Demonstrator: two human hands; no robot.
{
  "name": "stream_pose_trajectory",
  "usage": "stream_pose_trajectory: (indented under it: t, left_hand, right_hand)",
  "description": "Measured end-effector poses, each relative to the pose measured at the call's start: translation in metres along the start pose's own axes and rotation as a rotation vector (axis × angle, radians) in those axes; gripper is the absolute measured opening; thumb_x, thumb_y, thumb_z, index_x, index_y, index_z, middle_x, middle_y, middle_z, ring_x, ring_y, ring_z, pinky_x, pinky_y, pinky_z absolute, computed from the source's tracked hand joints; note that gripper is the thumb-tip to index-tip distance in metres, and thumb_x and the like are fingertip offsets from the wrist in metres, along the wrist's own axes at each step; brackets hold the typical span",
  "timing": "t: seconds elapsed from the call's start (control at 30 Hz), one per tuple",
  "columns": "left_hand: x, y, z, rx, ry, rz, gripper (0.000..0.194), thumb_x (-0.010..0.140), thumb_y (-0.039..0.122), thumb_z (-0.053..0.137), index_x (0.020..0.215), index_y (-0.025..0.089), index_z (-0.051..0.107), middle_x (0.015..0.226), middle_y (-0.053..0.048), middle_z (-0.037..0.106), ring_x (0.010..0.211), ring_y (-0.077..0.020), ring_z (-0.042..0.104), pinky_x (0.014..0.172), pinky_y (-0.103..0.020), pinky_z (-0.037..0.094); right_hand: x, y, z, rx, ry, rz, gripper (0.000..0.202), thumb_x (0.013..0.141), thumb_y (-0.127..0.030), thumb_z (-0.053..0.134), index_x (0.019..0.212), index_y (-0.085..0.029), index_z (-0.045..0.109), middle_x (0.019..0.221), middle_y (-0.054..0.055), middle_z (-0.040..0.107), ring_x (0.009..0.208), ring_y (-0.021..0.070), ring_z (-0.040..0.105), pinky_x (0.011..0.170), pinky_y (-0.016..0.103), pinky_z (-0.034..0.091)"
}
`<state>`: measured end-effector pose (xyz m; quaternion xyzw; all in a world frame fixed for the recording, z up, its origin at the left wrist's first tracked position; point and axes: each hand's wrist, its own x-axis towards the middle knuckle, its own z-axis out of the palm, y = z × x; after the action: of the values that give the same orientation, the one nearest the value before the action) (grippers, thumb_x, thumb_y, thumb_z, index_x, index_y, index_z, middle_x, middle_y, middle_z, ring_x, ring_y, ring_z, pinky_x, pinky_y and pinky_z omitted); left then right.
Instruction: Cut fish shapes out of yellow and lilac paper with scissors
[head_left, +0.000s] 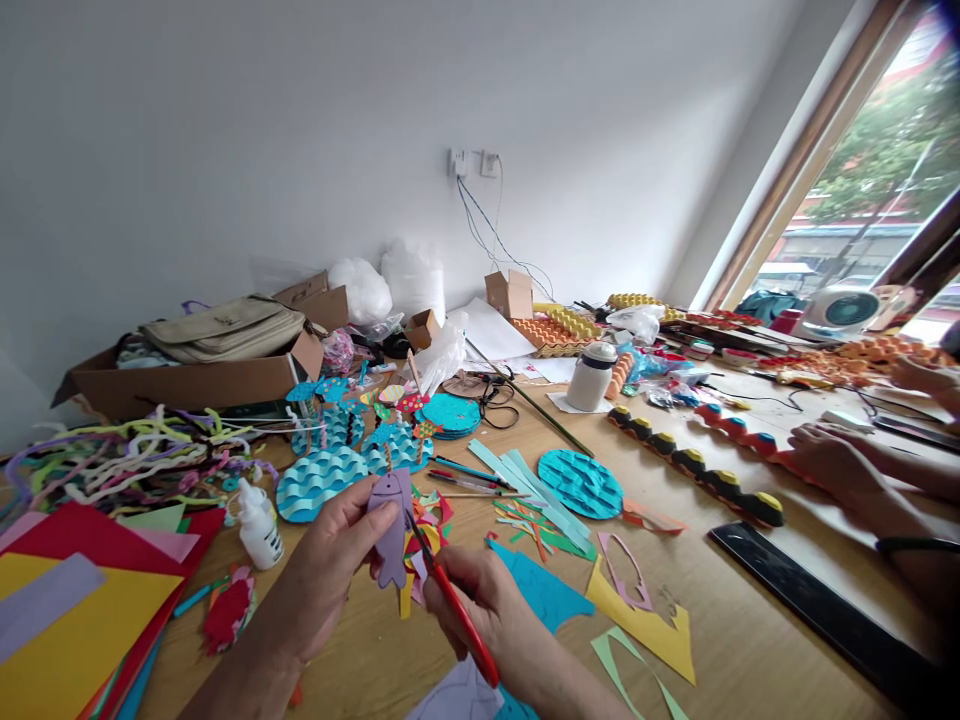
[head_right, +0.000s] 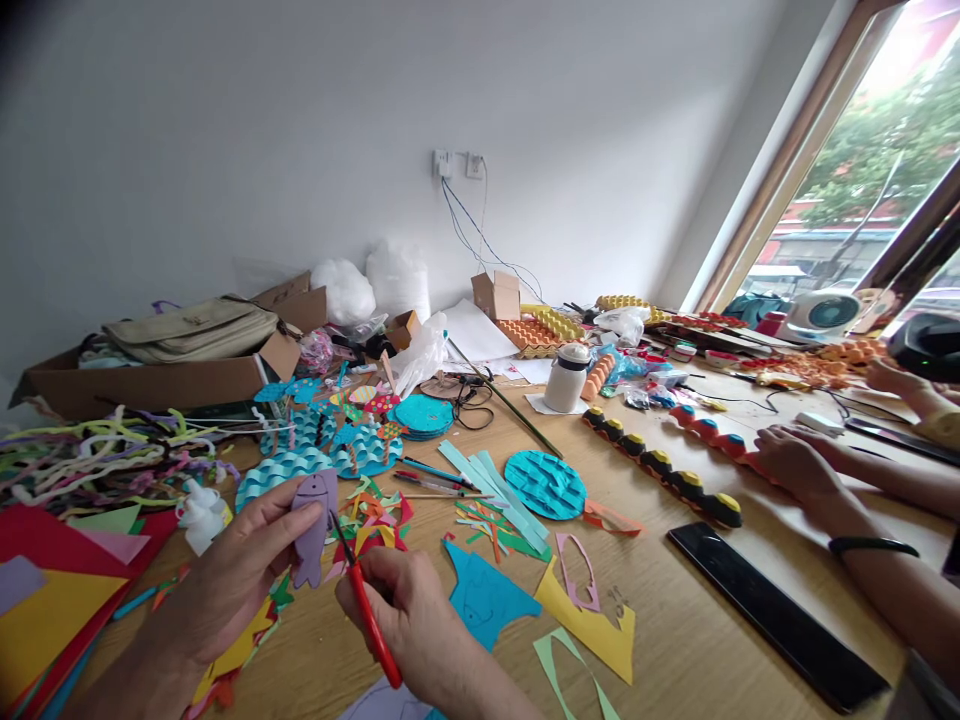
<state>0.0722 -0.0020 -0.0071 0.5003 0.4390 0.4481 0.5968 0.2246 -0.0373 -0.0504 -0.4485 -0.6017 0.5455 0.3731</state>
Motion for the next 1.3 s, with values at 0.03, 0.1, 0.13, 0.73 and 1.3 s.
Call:
stream_pose_trajectory:
  t: [0.03, 0.1, 0.13, 0.73, 1.3]
  left_hand:
    - [0.0, -0.001, 0.001, -0.017, 0.006, -0.004, 0.017, 0.071, 0.035, 0.063, 0.075, 0.019, 0.06, 0.051, 0.007, 0.049, 0.046, -0.0073, 0.04, 0.043, -0.017, 0.033]
    - [0.0, -0.004, 0.004, -0.046, 0.022, -0.014, 0.018, 0.07, 0.036, 0.064, 0.078, 0.019, 0.061, 0.051, 0.007, 0.051, 0.044, -0.007, 0.041, 0.041, -0.017, 0.032]
    - [0.0, -0.006, 0.005, -0.057, 0.03, -0.017, 0.019, 0.069, 0.036, 0.064, 0.078, 0.019, 0.061, 0.05, 0.007, 0.052, 0.043, -0.0068, 0.041, 0.04, -0.017, 0.032]
    - [-0.001, -0.012, 0.008, -0.042, 0.003, -0.023, 0.023, 0.068, 0.039, 0.064, 0.071, 0.018, 0.057, 0.046, 0.007, 0.05, 0.039, -0.0055, 0.038, 0.037, -0.016, 0.029]
    - [-0.001, -0.015, 0.005, -0.061, -0.041, -0.047, 0.019, 0.071, 0.036, 0.063, 0.071, 0.018, 0.057, 0.047, 0.007, 0.05, 0.039, -0.0052, 0.038, 0.037, -0.015, 0.029]
  right_hand:
    - [0.001, 0.002, 0.001, 0.051, -0.005, 0.008, 0.029, 0.082, -0.032, 0.052, 0.059, -0.017, 0.042, 0.046, -0.007, 0.035, 0.039, 0.0045, 0.033, 0.036, 0.016, 0.022]
    - [0.002, 0.005, 0.004, 0.133, -0.013, 0.007, 0.033, 0.082, -0.039, 0.052, 0.06, -0.017, 0.043, 0.045, -0.007, 0.037, 0.037, 0.0045, 0.034, 0.035, 0.015, 0.024]
    - [0.002, 0.006, 0.005, 0.162, -0.013, 0.001, 0.035, 0.082, -0.043, 0.051, 0.06, -0.017, 0.043, 0.044, -0.007, 0.037, 0.036, 0.0044, 0.035, 0.034, 0.015, 0.024]
    - [0.004, 0.008, 0.008, 0.283, 0.0, 0.011, 0.045, 0.073, -0.058, 0.055, 0.06, -0.017, 0.043, 0.04, -0.009, 0.037, 0.032, 0.003, 0.034, 0.032, 0.015, 0.022]
    - [0.004, 0.015, 0.009, 0.25, 0.025, 0.011, 0.036, 0.079, -0.046, 0.053, 0.061, -0.017, 0.044, 0.043, -0.008, 0.037, 0.034, 0.0026, 0.033, 0.032, 0.013, 0.025]
